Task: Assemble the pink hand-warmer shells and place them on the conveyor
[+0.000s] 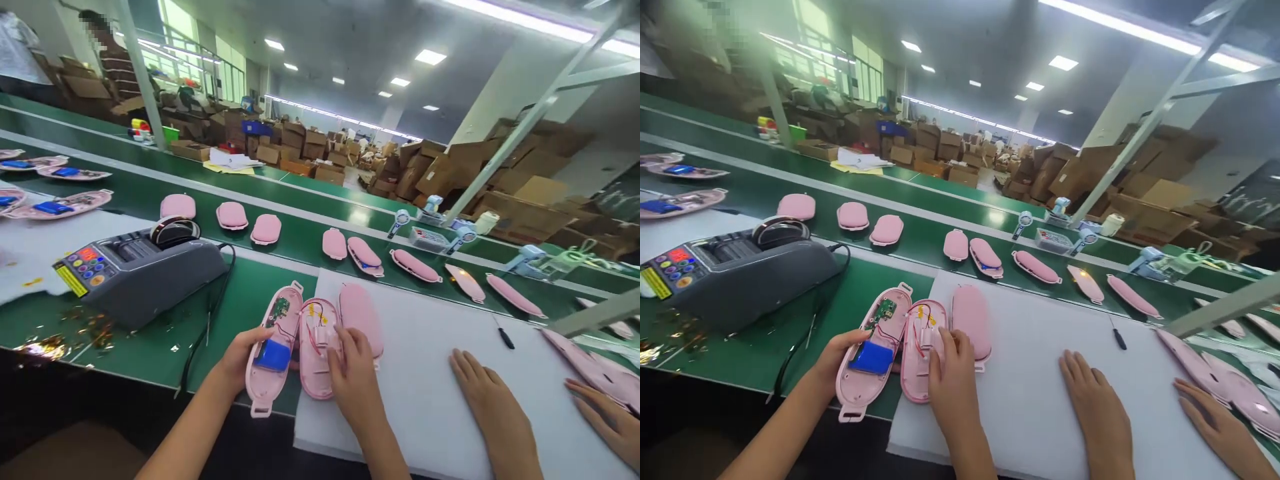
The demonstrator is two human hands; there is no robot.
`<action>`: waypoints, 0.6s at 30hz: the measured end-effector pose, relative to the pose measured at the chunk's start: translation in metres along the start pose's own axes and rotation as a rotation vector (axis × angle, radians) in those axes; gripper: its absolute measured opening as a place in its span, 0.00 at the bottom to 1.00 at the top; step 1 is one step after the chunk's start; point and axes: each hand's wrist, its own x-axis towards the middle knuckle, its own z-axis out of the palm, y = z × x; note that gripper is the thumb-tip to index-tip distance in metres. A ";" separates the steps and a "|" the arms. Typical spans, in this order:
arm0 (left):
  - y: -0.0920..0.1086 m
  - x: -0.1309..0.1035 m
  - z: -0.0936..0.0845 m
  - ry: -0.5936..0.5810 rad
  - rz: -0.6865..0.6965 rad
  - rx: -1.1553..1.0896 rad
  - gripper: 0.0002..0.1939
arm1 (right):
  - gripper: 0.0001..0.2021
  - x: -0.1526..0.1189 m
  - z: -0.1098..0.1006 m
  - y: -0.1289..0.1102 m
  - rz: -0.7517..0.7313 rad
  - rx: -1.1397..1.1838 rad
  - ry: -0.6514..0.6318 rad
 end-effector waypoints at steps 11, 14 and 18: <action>0.003 -0.003 -0.005 -0.167 -0.094 -0.055 0.29 | 0.17 0.007 0.007 -0.006 -0.104 -0.134 -0.217; 0.005 -0.001 -0.006 -0.277 -0.104 -0.081 0.28 | 0.18 0.011 0.000 -0.014 -0.003 -0.070 -0.284; 0.005 0.001 -0.012 -0.331 -0.173 -0.143 0.26 | 0.17 0.023 -0.012 -0.029 0.209 0.120 -0.458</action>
